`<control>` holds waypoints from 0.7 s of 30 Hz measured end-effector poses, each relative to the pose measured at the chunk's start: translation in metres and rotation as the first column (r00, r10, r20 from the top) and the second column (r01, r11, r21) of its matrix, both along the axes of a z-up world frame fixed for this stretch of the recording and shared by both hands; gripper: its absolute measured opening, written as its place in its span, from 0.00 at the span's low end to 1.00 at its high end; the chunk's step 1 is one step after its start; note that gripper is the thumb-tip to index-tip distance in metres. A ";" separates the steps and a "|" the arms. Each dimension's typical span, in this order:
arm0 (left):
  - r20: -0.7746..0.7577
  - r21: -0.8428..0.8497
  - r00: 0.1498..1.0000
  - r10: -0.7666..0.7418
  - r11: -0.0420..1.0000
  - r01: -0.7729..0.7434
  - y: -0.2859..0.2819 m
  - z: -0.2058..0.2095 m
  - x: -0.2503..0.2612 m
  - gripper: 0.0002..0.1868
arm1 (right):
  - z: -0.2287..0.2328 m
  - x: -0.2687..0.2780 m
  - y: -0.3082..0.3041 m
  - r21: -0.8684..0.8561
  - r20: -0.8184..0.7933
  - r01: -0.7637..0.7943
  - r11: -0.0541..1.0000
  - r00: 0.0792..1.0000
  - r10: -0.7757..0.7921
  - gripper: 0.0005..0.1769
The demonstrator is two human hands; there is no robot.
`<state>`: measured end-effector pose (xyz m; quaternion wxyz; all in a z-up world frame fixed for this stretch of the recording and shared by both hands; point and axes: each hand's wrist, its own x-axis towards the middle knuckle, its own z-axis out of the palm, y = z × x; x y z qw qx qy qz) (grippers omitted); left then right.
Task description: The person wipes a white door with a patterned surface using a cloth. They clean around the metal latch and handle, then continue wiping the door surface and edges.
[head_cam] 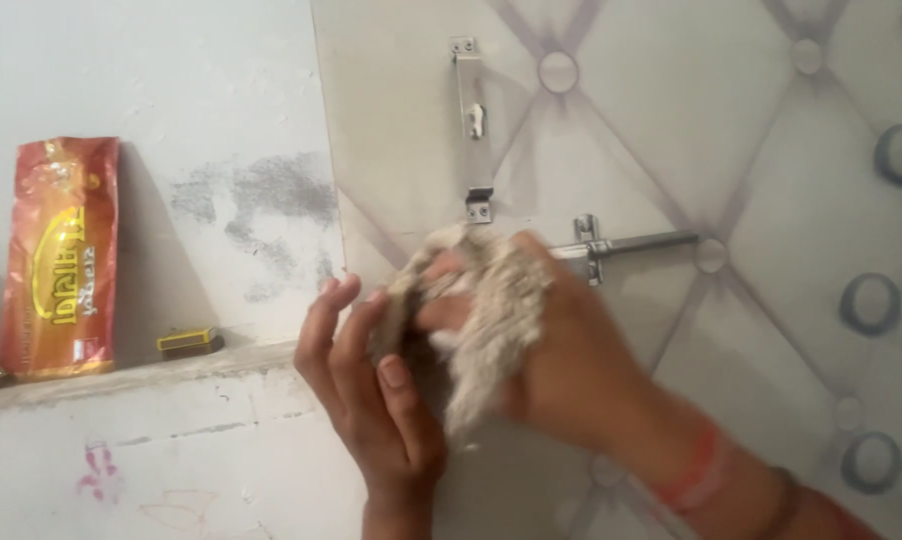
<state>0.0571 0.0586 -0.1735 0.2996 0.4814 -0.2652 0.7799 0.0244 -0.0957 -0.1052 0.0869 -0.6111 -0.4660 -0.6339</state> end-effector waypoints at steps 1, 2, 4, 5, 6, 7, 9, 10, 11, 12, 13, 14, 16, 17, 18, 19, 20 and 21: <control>-0.011 0.002 1.000 0.021 1.000 -0.021 0.000 0.000 -0.003 0.20 | 0.004 0.001 -0.007 0.004 0.075 0.006 1.000 0.997 -0.006 0.15; -0.012 0.000 1.000 0.024 1.000 -0.024 0.000 0.000 -0.003 0.20 | 0.013 0.005 -0.018 0.003 0.074 0.003 1.000 0.997 -0.003 0.15; -0.007 0.010 1.000 -0.001 1.000 0.001 0.000 0.000 -0.001 0.19 | 0.032 0.013 -0.039 -0.030 -0.031 -0.143 0.989 0.989 0.142 0.18; -0.010 0.010 1.000 0.001 1.000 -0.001 -0.001 -0.001 -0.001 0.19 | 0.034 0.012 -0.040 -0.029 -0.033 -0.145 0.989 0.989 0.144 0.18; -0.012 0.018 1.000 0.016 1.000 -0.015 -0.001 0.000 0.000 0.18 | 0.037 0.010 -0.040 0.246 -0.416 -0.421 0.873 0.768 0.487 0.20; -0.014 0.026 0.999 0.030 0.999 -0.030 -0.001 0.000 0.001 0.17 | 0.040 0.009 -0.040 0.578 -0.590 -0.489 0.653 0.303 0.749 0.22; -0.031 0.032 0.999 0.024 0.999 -0.023 -0.001 0.000 0.000 0.18 | 0.045 0.000 -0.024 0.591 -0.539 -0.545 0.595 0.282 0.794 0.23; -0.055 0.041 0.998 0.015 0.999 -0.012 -0.001 0.000 -0.001 0.18 | 0.046 -0.004 -0.016 0.604 -0.486 -0.593 0.532 0.254 0.836 0.23; -0.055 0.039 0.998 0.020 0.999 -0.017 0.000 0.000 0.001 0.18 | 0.047 -0.006 -0.003 0.603 -0.488 -0.596 0.530 0.250 0.836 0.23; -0.037 0.038 0.999 0.012 0.999 -0.010 0.000 0.000 0.004 0.22 | 0.047 -0.008 0.009 0.459 -0.529 -0.663 0.591 0.331 0.782 0.23; -0.019 0.037 1.000 0.004 0.999 -0.003 0.001 0.000 0.007 0.27 | 0.048 -0.009 0.021 0.302 -0.552 -0.709 0.638 0.415 0.723 0.24; -0.024 0.035 1.000 0.007 0.999 -0.006 0.000 0.000 0.010 0.27 | 0.049 -0.007 0.032 0.304 -0.555 -0.709 0.637 0.411 0.723 0.24; -0.029 -0.066 1.000 -0.010 0.998 0.008 -0.002 -0.001 0.015 0.34 | 0.050 -0.004 0.055 0.078 -0.485 -0.736 0.673 0.561 0.671 0.23; -0.034 -0.066 0.999 -0.008 0.998 0.006 -0.001 -0.001 0.015 0.34 | 0.056 -0.008 0.051 0.081 -0.488 -0.737 0.671 0.558 0.671 0.23; -0.009 -0.064 0.999 0.036 0.997 -0.037 -0.002 -0.001 0.016 0.33 | 0.062 -0.011 0.047 0.072 -0.522 -0.814 0.577 0.462 0.717 0.22; 0.017 -0.061 0.997 0.080 0.995 -0.079 -0.002 0.000 0.017 0.32 | 0.067 -0.015 0.042 0.068 -0.557 -0.879 0.472 0.359 0.749 0.22; 0.016 -0.063 0.997 0.078 0.995 -0.077 -0.003 0.000 0.018 0.32 | 0.069 -0.018 0.018 0.068 -0.559 -0.878 0.474 0.360 0.747 0.22; 0.011 -0.037 0.999 0.049 0.998 -0.049 -0.003 -0.001 0.018 0.28 | 0.071 -0.022 -0.006 -0.116 -0.087 -0.443 0.889 0.896 0.435 0.15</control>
